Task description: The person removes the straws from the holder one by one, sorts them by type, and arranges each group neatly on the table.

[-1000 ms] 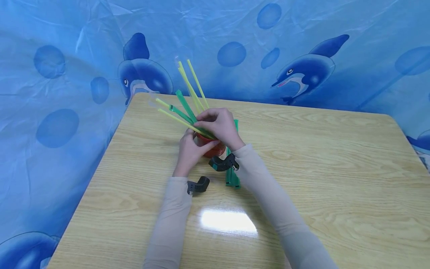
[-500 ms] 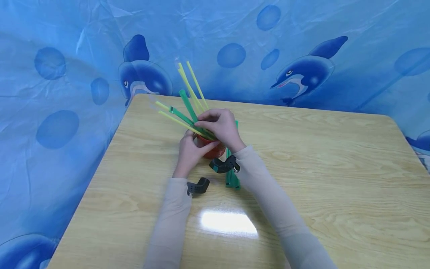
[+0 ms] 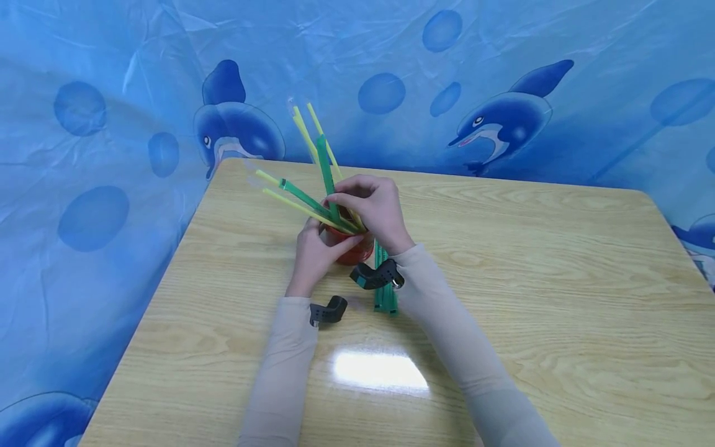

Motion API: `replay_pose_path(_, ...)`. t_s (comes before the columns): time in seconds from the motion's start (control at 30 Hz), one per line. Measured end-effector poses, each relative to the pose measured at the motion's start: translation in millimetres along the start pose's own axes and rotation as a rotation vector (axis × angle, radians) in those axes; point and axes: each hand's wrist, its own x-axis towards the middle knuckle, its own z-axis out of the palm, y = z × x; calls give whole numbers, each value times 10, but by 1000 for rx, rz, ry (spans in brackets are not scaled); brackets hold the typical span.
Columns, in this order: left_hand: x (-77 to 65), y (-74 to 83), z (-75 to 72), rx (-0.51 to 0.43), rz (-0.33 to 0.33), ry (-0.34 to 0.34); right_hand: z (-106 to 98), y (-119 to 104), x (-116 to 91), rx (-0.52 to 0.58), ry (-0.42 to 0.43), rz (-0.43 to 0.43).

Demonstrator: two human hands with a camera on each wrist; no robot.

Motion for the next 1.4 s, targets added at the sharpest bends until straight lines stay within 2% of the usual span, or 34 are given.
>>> replay_pose_path(0.27,-6,2,3,-18,22,0,-67,-93,-37,-1,50,-11)
replay_pose_path(0.43,-7,6,5,-12,17,0,-102,-145,-51,22,72,-51)
replay_pose_path(0.8,-4,15,5,-48,36,3,-194,-209,-65,90,180,-124)
replay_pose_path(1.03,-18,4,10,-64,9,-4,-251,-227,-93,123,213,-169)
replay_pose_path(1.4,-7,20,13,-23,42,9,-341,-319,-126,171,253,-252)
